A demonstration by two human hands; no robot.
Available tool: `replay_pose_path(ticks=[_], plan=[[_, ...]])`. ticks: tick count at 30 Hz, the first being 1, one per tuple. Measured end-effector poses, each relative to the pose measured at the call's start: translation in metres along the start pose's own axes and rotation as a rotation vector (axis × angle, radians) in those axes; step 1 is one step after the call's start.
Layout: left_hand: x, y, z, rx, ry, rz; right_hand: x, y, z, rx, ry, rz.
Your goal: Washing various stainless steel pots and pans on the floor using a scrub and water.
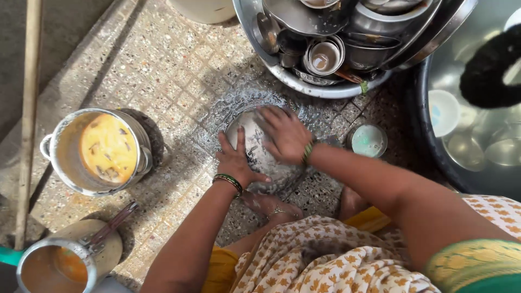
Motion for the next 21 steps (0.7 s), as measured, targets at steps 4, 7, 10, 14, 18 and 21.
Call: replay_pose_path(ticks=[4,7,10,14,18,21], plan=[[-0.004,-0.007,-0.005,-0.048,-0.02,0.026,-0.044,0.005,0.02,-0.14,-0.09,0.076],[-0.004,-0.008,-0.003,0.134,-0.025,0.026,0.008,0.005,0.0,-0.098,0.009,0.071],[0.001,-0.013,-0.002,-0.025,-0.023,-0.012,0.054,0.001,-0.043,0.111,0.234,0.025],[-0.005,-0.003,-0.001,-0.039,-0.031,0.033,-0.011,0.003,-0.031,0.073,0.36,0.052],[0.0,-0.005,-0.002,-0.014,-0.013,0.025,-0.069,0.005,-0.028,0.121,0.512,0.033],[0.001,-0.007,-0.004,0.037,-0.032,0.06,-0.039,-0.012,-0.033,0.165,0.63,0.143]])
Point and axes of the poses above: each hand's wrist, its own x-axis towards the middle knuckle, its own y-axis out of the palm, z = x × y, the point moved 7 cm from there along x, towards the middle knuckle, and after that the axes turned 6 degrees about x, right-handed, at the moved point
